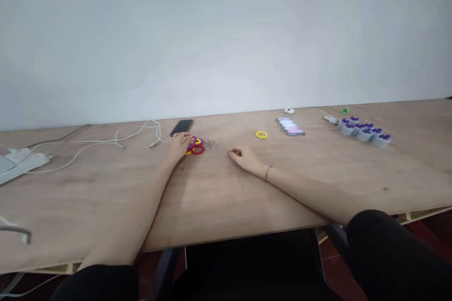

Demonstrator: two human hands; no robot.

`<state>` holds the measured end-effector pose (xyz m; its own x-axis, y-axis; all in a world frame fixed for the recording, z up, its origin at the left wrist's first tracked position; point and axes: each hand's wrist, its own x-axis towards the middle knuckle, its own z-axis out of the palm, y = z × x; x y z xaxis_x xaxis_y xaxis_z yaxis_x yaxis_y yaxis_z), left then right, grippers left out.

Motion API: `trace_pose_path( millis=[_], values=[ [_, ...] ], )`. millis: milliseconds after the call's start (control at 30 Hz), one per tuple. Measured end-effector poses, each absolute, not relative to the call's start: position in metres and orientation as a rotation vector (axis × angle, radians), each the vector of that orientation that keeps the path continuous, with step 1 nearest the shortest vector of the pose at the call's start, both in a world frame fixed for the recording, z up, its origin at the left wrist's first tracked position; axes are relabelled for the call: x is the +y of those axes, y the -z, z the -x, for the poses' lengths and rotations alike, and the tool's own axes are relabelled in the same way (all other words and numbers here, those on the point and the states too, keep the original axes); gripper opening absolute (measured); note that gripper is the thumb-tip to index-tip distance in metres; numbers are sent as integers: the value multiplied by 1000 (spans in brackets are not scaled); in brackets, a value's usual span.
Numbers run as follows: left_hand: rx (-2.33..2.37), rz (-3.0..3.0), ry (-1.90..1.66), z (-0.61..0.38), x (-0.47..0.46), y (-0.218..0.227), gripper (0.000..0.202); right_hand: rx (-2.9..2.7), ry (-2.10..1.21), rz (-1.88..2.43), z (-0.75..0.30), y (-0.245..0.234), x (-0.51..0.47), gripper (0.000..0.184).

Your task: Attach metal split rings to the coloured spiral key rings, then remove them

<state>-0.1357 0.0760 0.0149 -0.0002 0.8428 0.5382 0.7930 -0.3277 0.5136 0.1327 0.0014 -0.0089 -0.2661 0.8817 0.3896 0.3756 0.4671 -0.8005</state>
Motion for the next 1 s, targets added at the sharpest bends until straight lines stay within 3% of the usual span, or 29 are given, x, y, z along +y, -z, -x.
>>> trace_pose_path(
  millis=[200, 400, 767, 933, 1000],
  values=[
    [1770, -2245, -1150, 140, 80, -4, 32, -1755, -672, 1186, -83, 11, 49, 18],
    [1833, -2457, -968, 135, 71, -8, 28, -1691, -558, 1338, -58, 12, 74, 17],
    [1944, -2623, -1045, 122, 61, -9, 34, -1746, -451, 1326, -59, 11, 77, 28],
    [1583, -2906, -1165, 99, 42, -19, 31, -1857, -346, 1178, -109, 15, 62, 18],
    [1362, -2996, -1126, 83, 31, -20, 32, -1935, -154, 1156, -140, 17, 58, 18]
  ],
)
